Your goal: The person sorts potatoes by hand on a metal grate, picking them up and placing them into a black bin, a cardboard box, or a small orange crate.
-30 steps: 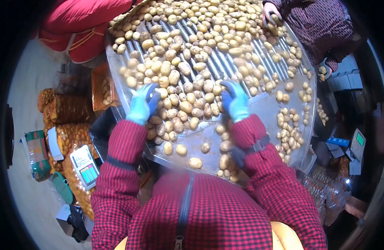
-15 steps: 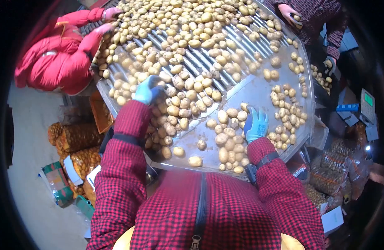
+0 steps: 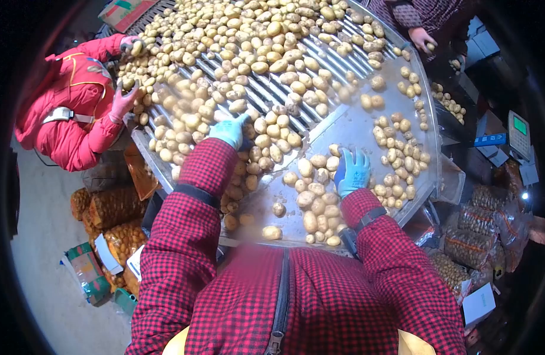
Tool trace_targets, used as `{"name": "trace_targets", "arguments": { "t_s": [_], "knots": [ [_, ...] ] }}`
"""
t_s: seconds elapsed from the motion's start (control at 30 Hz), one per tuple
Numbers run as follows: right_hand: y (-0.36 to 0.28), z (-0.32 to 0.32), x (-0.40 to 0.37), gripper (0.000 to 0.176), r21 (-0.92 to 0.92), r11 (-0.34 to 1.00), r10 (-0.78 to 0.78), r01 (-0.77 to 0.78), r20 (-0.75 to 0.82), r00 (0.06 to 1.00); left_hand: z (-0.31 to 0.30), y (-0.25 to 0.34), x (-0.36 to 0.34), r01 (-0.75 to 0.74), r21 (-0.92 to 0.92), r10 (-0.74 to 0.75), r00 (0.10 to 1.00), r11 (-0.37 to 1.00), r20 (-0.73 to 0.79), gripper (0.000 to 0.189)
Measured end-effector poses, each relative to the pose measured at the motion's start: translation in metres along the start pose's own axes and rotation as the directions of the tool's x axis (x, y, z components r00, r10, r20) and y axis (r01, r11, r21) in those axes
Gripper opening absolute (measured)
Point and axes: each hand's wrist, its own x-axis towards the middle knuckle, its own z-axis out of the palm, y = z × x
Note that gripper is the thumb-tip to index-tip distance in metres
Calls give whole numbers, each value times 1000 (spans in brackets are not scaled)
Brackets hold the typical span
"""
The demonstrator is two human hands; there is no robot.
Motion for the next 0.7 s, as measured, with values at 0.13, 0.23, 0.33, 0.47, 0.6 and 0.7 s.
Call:
{"name": "trace_targets", "arguments": {
  "t_s": [0.13, 0.23, 0.33, 0.47, 0.6, 0.7],
  "knots": [
    [-4, -3, 2, 25, 37, 999, 22, -23, 32, 999, -14, 8, -9, 32, -153, -11, 991, 988, 133, 57],
    [-7, -9, 4, 25, 47, 999, -9, 10, -14, 1000, -15, 13, -12, 39, -192, -10, 989, 981, 148, 64],
    [-4, -1, 2, 27, 13, 1000, 2, -2, -9, 1000, -8, 22, -20, 60, -221, -22, 985, 973, 173, 65],
    [-5, -5, 0, 27, 45, 998, 40, -42, 51, 998, 2, 9, -51, 22, -495, -36, 999, 869, -19, 68],
    [6, 1, -4, 26, 66, 998, 5, -5, -8, 1000, 27, -51, -81, 50, -973, 43, 998, -223, 42, 61],
    [0, 0, -6, 27, 45, 998, 35, -35, -12, 999, 5, -77, -159, -85, -901, -162, 987, -425, -17, 51]
  ]
}}
